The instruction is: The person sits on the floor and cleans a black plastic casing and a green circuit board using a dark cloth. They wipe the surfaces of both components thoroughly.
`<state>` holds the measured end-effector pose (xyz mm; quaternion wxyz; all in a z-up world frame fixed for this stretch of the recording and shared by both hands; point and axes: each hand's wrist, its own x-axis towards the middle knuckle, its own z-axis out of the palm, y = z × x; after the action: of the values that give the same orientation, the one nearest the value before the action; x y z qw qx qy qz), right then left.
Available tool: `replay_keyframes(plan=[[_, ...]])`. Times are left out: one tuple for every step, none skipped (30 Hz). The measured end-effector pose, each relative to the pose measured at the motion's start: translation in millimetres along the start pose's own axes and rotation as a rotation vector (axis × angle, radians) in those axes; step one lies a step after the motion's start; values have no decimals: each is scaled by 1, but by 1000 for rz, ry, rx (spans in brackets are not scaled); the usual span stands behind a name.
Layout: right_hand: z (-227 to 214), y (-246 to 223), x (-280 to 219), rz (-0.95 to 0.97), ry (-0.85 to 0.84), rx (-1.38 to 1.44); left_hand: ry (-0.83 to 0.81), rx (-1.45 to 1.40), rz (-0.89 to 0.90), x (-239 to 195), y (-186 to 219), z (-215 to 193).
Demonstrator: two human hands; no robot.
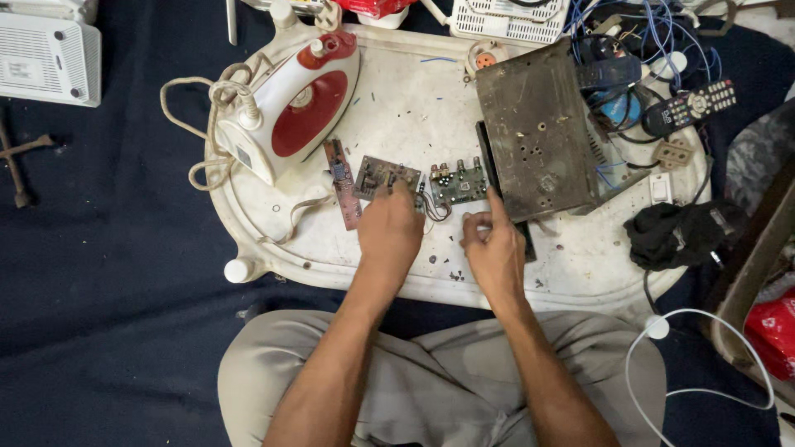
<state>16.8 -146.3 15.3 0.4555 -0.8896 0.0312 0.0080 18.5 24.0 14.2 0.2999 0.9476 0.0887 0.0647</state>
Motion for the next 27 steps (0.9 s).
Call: replay_keyframes(plan=[[-1, 0, 1, -53, 7, -80, -47, 10, -8, -1, -2, 2], [0, 0, 1, -34, -10, -70, -95, 21, -17, -3, -3, 4], [-1, 0, 2, -15, -27, -61, -142, 31, -26, -4, -4, 7], [-1, 0, 1, 6, -44, -51, -180, 77, -62, -5, -3, 11], [-1, 0, 1, -5, -41, -68, -218, 123, -98, -7, 0, 16], [-1, -1, 2, -17, -36, -86, -254, 168, -133, -7, 1, 20], [-1, -1, 3, -30, -31, -104, -282, 186, -132, -7, 1, 21], [-1, -2, 3, -9, -37, -84, -311, 204, -131, -7, 0, 22], [-2, -2, 3, 12, -43, -63, -340, 221, -130, -6, -1, 22], [-2, -3, 2, 33, -47, -44, -382, 236, -149, -6, -2, 21], [-3, -3, 2, 36, -38, -45, -425, 250, -168, -6, -3, 19], [-2, -3, 2, 38, -32, -45, -467, 265, -190, -6, -5, 17], [-2, -4, 2, 41, -26, -46, -481, 256, -194, -5, -6, 15], [-2, -4, 1, 7, -11, -78, -494, 247, -199, -5, -7, 12], [-2, -4, 1, -27, 3, -110, -507, 238, -204, -5, -9, 8], [-3, -4, 1, -61, 19, -144, -475, 246, -192, -4, -11, 3], [-3, -4, 1, -69, 30, -152, -444, 254, -180, -3, -13, -2], [-2, -5, 1, -75, 44, -161, -414, 262, -164, -1, -14, -7], [-2, -5, 1, -81, 58, -170, -324, 251, -168, 0, -16, -13], [-2, -6, 0, -108, 64, -148, -234, 242, -172, 2, -18, -18], [-2, -7, -1, -135, 70, -126, -144, 231, -177, 4, -18, -21], [-2, -8, -1, -163, 76, -105, -139, 222, -202, 5, -15, -22], [-3, -10, -1, -176, 66, -126, -133, 213, -227, 7, -11, -21], [-3, -12, 0, -191, 55, -145, -125, 205, -254, 7, -7, -20], [-4, -13, 0, -206, 44, -164, -63, 238, -197, 5, -2, -17], [-4, -15, 0, -196, 39, -160, 0, 272, -142, 1, 4, -13], [-5, -16, 0, -186, 33, -155, 63, 305, -87, -2, 8, -10]])
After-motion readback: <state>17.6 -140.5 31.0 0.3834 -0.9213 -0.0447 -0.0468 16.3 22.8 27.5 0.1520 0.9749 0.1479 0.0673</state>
